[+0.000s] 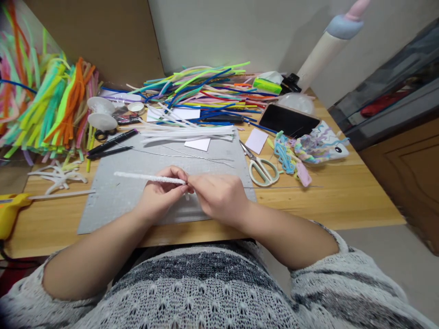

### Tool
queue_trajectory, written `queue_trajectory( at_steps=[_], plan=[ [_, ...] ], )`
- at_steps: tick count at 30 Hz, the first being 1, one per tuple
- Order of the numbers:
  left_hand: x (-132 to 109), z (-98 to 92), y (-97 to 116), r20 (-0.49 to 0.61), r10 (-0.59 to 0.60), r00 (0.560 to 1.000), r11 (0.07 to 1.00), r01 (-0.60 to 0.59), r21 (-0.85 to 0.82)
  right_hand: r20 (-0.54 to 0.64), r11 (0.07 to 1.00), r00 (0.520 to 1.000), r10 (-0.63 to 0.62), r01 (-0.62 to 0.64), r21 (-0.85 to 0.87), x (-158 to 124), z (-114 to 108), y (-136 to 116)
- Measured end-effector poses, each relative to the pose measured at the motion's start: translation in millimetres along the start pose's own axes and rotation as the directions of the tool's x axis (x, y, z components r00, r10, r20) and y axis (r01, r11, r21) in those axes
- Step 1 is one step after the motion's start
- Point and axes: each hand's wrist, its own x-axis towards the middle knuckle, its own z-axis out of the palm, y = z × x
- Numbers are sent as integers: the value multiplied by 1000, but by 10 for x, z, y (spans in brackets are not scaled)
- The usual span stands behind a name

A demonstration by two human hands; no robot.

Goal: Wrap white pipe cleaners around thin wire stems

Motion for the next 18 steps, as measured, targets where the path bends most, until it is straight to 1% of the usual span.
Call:
queue_trajectory(
  at_steps=[2, 4, 9, 10, 12, 14, 16, 18],
  plan=[
    [3, -15, -7, -5, 36, 999, 997, -35, 65, -2, 999, 1000, 26, -26, 43, 10, -10, 7],
    [5, -44, -13, 1, 108, 994, 980, -107, 167, -7, 995, 999, 52, -51, 85, 16, -18, 13],
    [36, -137, 4, 17, 258, 966, 877, -242, 415, -53, 992, 996, 65, -59, 114, 15, -11, 19],
    [44, -151, 10, -3, 298, 955, 847, -263, 463, -63, 993, 996, 58, -51, 110, 14, -9, 19],
    [56, -167, 14, -97, 372, 923, 788, -259, 558, -69, 994, 996, 50, -43, 99, 12, -7, 18],
    [55, -163, 6, -161, 382, 910, 756, -207, 621, -64, 995, 997, 50, -44, 93, 11, -7, 18],
    [44, -143, -11, -125, 356, 926, 755, -207, 623, -53, 994, 997, 58, -53, 91, 9, -6, 19],
    [28, -112, -29, -76, 356, 931, 775, -249, 581, -44, 994, 997, 67, -63, 86, 8, -3, 21]
  ],
)
